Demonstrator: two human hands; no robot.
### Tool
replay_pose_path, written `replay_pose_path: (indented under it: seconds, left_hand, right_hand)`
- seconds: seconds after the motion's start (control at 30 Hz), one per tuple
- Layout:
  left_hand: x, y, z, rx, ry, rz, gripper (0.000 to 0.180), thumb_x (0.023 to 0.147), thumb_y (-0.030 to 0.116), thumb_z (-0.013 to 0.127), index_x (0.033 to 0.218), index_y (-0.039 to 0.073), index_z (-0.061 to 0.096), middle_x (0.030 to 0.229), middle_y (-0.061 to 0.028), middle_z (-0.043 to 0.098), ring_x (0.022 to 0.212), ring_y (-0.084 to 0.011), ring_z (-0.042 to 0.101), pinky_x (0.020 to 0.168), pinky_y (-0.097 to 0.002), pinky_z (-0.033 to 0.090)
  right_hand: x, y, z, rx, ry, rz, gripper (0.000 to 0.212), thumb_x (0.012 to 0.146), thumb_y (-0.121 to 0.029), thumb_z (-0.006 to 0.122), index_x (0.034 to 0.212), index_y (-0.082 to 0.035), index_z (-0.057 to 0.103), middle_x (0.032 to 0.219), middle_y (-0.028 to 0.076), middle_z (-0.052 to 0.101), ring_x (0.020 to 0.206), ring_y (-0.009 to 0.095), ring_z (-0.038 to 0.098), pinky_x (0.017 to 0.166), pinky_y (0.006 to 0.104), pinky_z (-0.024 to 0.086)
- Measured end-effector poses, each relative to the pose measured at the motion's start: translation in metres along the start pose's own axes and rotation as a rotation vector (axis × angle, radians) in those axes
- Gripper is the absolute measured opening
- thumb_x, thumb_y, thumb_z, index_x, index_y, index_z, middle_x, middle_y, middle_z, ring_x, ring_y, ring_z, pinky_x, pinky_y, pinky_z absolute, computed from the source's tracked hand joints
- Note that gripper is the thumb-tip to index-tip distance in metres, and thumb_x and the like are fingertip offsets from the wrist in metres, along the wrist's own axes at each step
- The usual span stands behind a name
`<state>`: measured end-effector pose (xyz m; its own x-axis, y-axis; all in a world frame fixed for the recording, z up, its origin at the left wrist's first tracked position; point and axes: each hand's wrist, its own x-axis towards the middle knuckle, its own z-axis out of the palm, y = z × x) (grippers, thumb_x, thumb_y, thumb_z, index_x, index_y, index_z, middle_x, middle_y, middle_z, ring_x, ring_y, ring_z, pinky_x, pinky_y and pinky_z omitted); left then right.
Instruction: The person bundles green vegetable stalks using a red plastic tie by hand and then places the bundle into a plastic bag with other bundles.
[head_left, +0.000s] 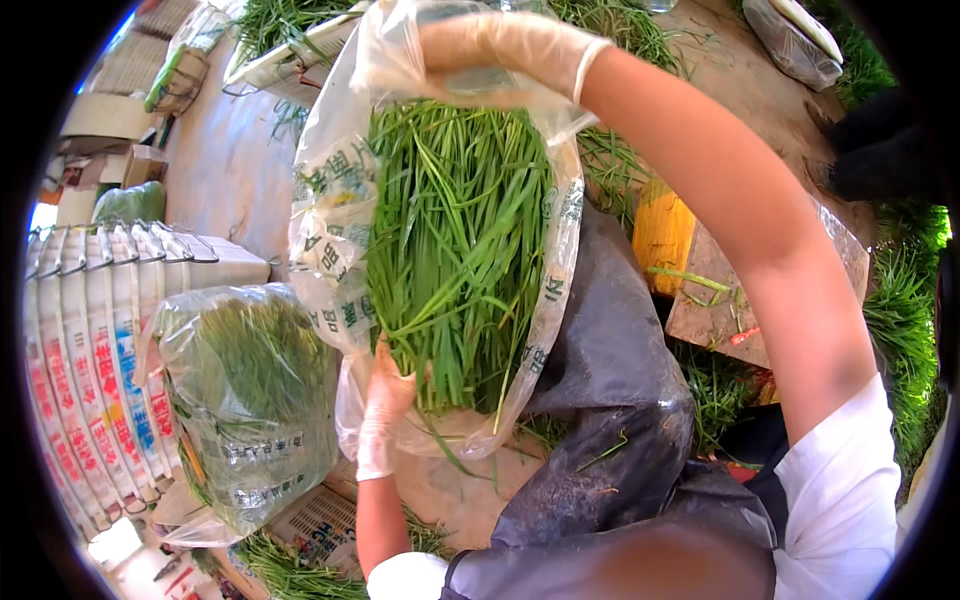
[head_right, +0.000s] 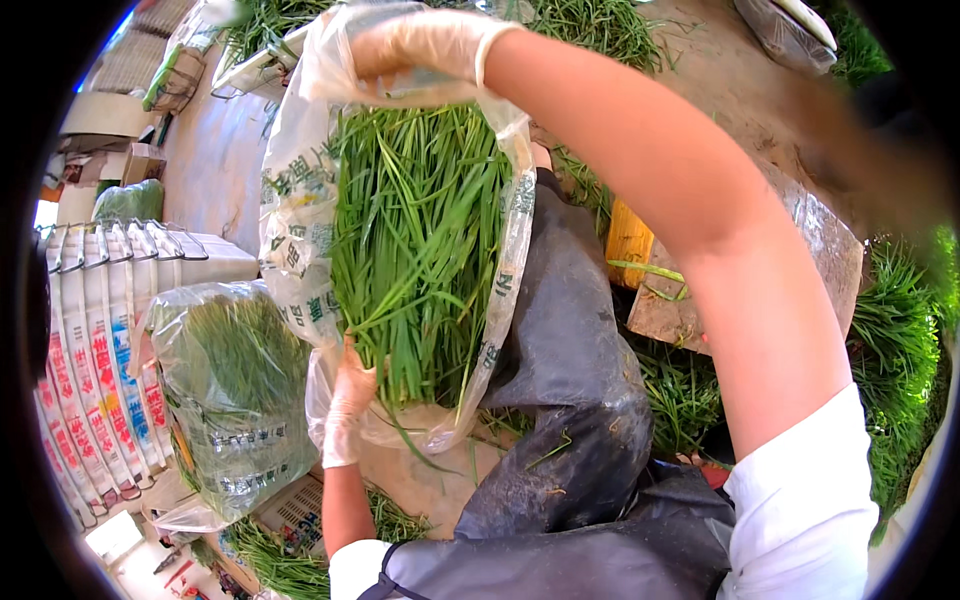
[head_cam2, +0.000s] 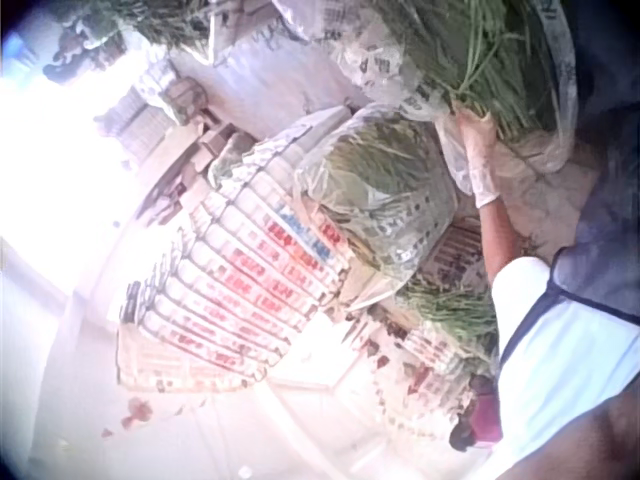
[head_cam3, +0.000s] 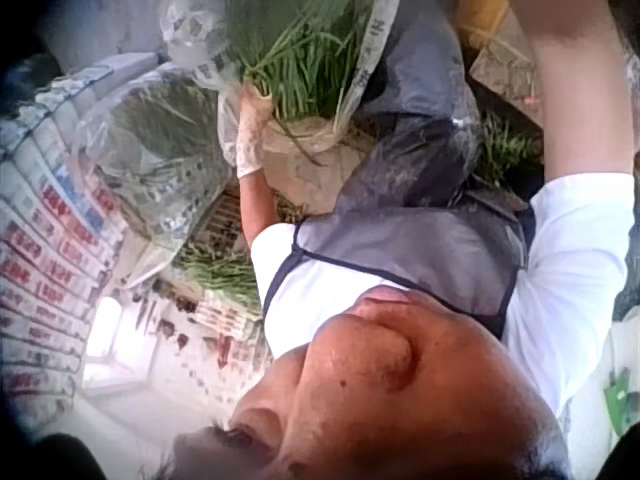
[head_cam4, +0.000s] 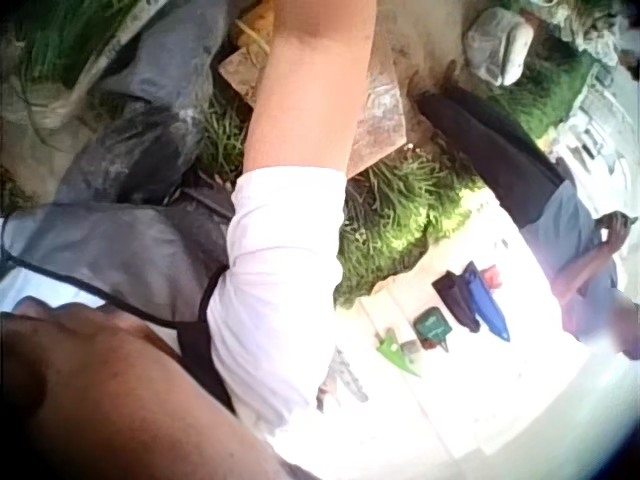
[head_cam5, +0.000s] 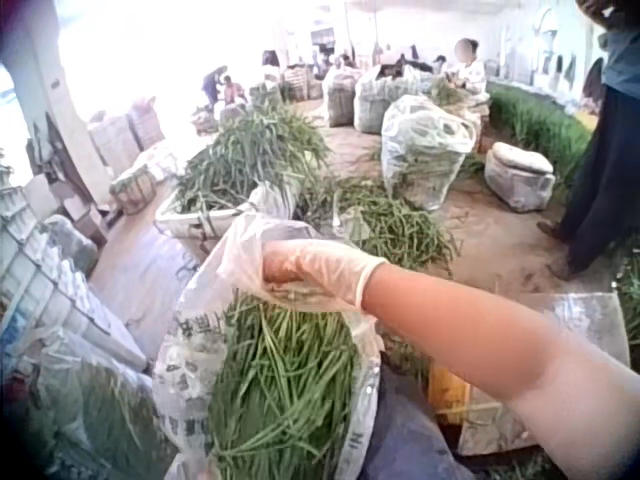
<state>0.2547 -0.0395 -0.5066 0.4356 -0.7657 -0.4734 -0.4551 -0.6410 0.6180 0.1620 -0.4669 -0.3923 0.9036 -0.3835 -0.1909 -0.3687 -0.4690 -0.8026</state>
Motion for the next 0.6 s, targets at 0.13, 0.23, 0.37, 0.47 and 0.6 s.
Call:
replay_pose_path:
  seconds: [0.13,0.23,0.37,0.47,0.6]
  left_hand:
    - [0.022,0.048,-0.057,0.813,-0.209,-0.307,0.065,0.081,0.04,0.07,0.131,0.002,0.051,0.122,-0.0245,0.06,0.111,-0.0346,0.061,0.092,-0.0397,0.048]
    - [0.023,0.091,-0.061,0.509,0.264,0.033,0.051,0.087,0.037,0.066,0.12,0.0,0.059,0.112,-0.0217,0.065,0.102,-0.0358,0.064,0.089,-0.0418,0.05]
    - [0.075,0.201,0.004,0.094,0.207,0.423,0.059,0.086,0.032,0.068,0.13,-0.003,0.051,0.117,-0.0231,0.062,0.108,-0.0356,0.061,0.094,-0.0427,0.047]
    - [0.151,0.169,0.069,0.352,0.31,0.589,0.083,0.077,0.042,0.075,0.138,-0.005,0.041,0.129,-0.0226,0.053,0.118,-0.0336,0.052,0.097,-0.0415,0.043]
    - [0.171,0.183,0.111,0.595,0.352,0.449,0.101,0.067,0.052,0.079,0.141,-0.002,0.037,0.134,-0.0169,0.047,0.12,-0.0326,0.044,0.1,-0.0433,0.038]
  right_hand:
    - [-0.004,0.027,0.034,-0.531,-0.176,0.076,0.034,0.092,-0.026,0.053,0.119,-0.008,0.063,0.114,0.014,0.065,0.102,0.025,0.064,0.088,0.0365,0.051]
    - [-0.018,0.057,0.034,-0.695,-0.234,0.172,0.035,0.092,-0.025,0.051,0.12,-0.009,0.064,0.117,0.014,0.065,0.106,0.028,0.063,0.093,0.0392,0.049]
    - [-0.033,0.126,0.04,-0.587,0.006,0.278,0.034,0.089,-0.026,0.054,0.117,-0.011,0.067,0.115,0.015,0.067,0.107,0.029,0.063,0.089,0.0411,0.05]
    - [-0.015,0.11,0.058,-0.641,-0.03,0.188,0.032,0.086,-0.024,0.056,0.114,-0.011,0.068,0.113,0.014,0.068,0.104,0.029,0.065,0.086,0.0407,0.051]
    - [-0.02,0.11,0.048,-0.837,-0.049,0.138,0.03,0.083,-0.021,0.059,0.109,-0.01,0.07,0.109,0.012,0.069,0.099,0.028,0.066,0.082,0.0402,0.052]
